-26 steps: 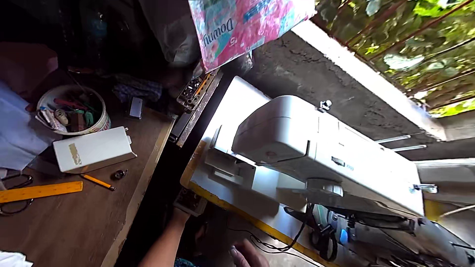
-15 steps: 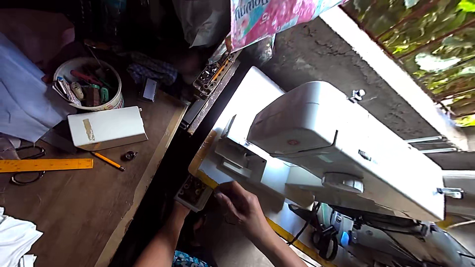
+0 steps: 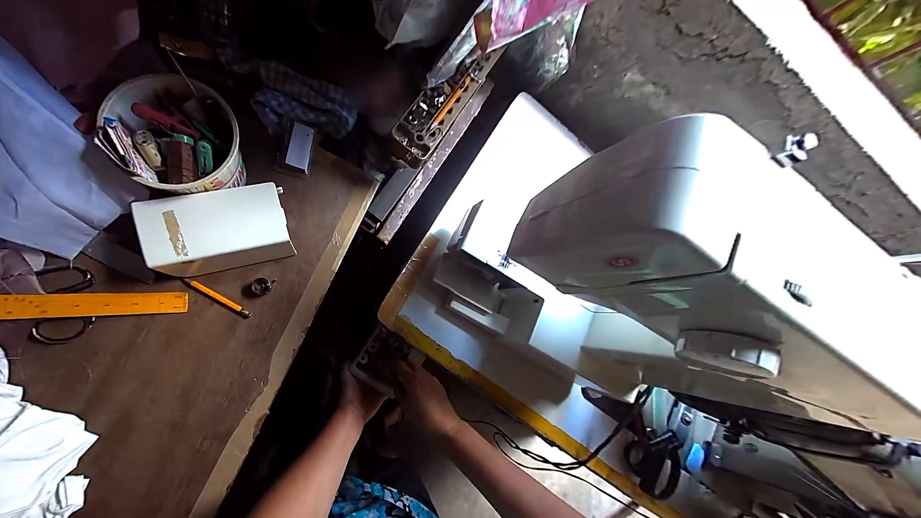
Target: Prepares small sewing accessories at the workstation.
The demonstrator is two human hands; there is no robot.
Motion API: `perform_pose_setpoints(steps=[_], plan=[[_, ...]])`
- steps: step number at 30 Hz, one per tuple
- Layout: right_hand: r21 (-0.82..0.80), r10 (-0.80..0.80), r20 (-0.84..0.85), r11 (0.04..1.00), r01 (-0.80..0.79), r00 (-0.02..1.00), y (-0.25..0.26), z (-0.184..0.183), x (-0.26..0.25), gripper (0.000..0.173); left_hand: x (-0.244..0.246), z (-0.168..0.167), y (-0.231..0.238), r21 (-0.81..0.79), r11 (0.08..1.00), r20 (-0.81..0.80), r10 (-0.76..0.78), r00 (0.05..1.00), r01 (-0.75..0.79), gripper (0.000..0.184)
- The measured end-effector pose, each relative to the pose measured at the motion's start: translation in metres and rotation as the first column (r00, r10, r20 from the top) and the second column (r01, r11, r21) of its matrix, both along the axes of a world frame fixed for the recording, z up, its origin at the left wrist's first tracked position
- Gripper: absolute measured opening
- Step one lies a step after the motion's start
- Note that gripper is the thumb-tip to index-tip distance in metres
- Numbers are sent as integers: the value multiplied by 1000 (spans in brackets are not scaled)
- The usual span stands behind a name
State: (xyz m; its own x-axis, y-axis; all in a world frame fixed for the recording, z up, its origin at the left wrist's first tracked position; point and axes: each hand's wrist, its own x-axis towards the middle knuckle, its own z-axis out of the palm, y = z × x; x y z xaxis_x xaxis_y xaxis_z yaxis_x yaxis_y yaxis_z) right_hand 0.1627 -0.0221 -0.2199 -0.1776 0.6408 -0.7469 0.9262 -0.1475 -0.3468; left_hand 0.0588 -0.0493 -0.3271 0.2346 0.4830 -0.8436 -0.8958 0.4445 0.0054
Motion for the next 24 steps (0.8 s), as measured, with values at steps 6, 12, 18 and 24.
perform_pose_setpoints(steps=[6,12,18,24], plan=[[-24,181,46,983,-180,982,11,-16,-14,36,4,6,-1,-8,999,-40,31,999,-31,51],[-185,102,160,980,-72,982,24,-27,-37,33,2,9,-1,-54,998,-58,20,998,-23,52],[-89,-73,198,992,92,977,23,-45,-30,45,3,11,0,-124,992,-24,17,1000,-20,53],[-46,-87,172,994,96,981,27,-47,-31,59,3,12,2,-160,987,-8,32,999,-33,50]])
